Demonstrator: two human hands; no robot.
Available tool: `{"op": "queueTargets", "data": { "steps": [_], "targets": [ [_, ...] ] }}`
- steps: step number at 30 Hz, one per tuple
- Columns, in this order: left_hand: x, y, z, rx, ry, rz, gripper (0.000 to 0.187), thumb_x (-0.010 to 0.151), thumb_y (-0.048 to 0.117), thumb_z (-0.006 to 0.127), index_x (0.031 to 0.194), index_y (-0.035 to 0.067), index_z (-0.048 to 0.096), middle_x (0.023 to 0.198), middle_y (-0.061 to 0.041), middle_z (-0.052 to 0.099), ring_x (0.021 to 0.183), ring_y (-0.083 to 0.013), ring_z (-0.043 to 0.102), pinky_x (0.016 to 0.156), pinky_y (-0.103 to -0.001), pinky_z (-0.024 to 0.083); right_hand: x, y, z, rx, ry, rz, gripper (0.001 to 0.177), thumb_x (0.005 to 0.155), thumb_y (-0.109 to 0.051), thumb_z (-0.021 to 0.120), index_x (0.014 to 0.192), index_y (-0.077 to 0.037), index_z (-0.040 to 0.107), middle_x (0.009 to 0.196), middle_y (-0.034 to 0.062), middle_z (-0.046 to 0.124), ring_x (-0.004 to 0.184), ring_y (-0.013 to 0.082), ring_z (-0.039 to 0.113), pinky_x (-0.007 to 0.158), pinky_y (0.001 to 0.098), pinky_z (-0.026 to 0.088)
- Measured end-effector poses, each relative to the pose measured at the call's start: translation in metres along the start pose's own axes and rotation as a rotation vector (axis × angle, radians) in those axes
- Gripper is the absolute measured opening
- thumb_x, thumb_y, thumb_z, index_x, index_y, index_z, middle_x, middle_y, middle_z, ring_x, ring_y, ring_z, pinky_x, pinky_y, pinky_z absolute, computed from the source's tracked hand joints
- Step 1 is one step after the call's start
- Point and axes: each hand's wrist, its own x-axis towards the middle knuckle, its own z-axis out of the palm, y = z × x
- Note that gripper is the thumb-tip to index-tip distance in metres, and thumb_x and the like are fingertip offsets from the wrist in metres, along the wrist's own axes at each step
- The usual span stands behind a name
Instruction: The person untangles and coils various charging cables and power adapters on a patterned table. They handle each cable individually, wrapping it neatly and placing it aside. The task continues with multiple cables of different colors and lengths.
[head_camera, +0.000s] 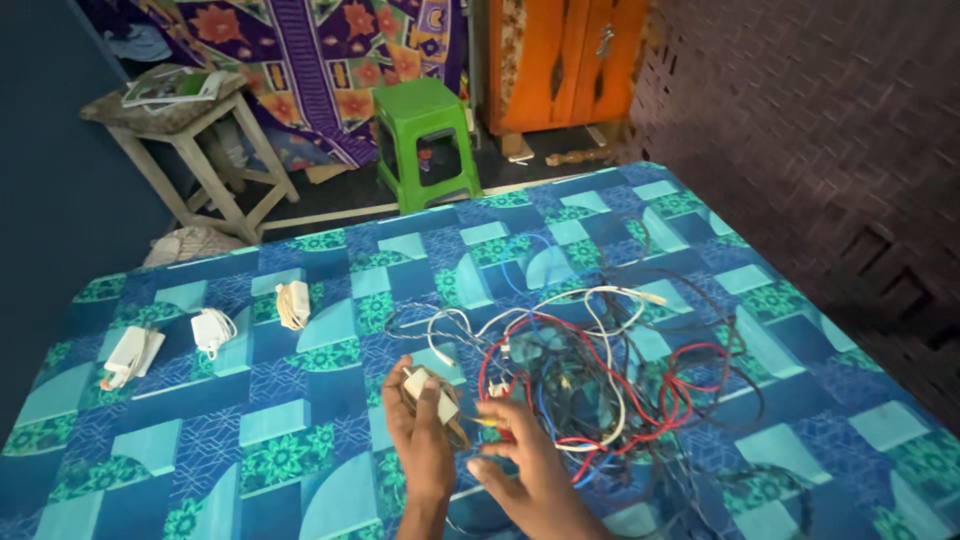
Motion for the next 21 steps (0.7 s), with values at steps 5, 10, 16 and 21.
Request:
{"op": "queueTargets", "data": {
  "steps": [5, 10, 16, 21],
  "targets": [
    [0.031, -0.017, -0.019, 0.054, -0.006, -0.076, 0.044, 0.099, 0.017, 0.054, 0.141, 0.007, 0.043, 0.097, -0.008, 0.062, 0.083, -0.0146, 0.061, 0.067, -0.029, 0.052, 0.060, 0.004, 0.018, 0.086, 0.099, 0.175, 0.087, 0.081, -0.008, 0.077, 0.153, -0.014, 0.029, 0.143, 0.0110, 0.046, 0.118, 0.0226, 0.064, 0.090, 0.0354, 0.062],
    [0.070, -0.031, -0.034, -0.014, -0.102, -0.109, 0.057, 0.104, 0.035, 0.048, 0.151, 0.006, 0.037, 0.116, -0.012, 0.057, 0.094, -0.0201, 0.060, 0.076, -0.035, 0.053, 0.102, 0.022, 0.029, -0.092, -0.030, 0.129, 0.078, 0.078, -0.008, 0.077, 0.146, -0.010, 0.039, 0.136, 0.0118, 0.054, 0.117, 0.0205, 0.063, 0.080, 0.0350, 0.064],
    [0.102, -0.036, -0.056, -0.082, -0.266, -0.187, 0.077, 0.100, 0.052, 0.037, 0.161, 0.010, 0.016, 0.152, -0.015, 0.038, 0.126, -0.0287, 0.050, 0.102, -0.045, 0.046, 0.138, 0.053, 0.046, -0.308, 0.024, -0.113, 0.058, 0.077, -0.005, 0.077, 0.132, -0.004, 0.055, 0.119, 0.0176, 0.066, 0.109, 0.0283, 0.068, 0.086, 0.0367, 0.058],
    [0.117, -0.035, -0.078, -0.187, -0.342, -0.155, 0.087, 0.100, 0.059, 0.036, 0.164, 0.015, -0.001, 0.170, -0.013, 0.014, 0.155, -0.0299, 0.020, 0.124, -0.049, 0.014, 0.171, 0.073, 0.053, -0.178, -0.030, 0.137, 0.054, 0.076, 0.000, 0.071, 0.128, -0.008, 0.060, 0.102, 0.0082, 0.074, 0.085, 0.0194, 0.074, 0.067, 0.0332, 0.059]
  ]
}}
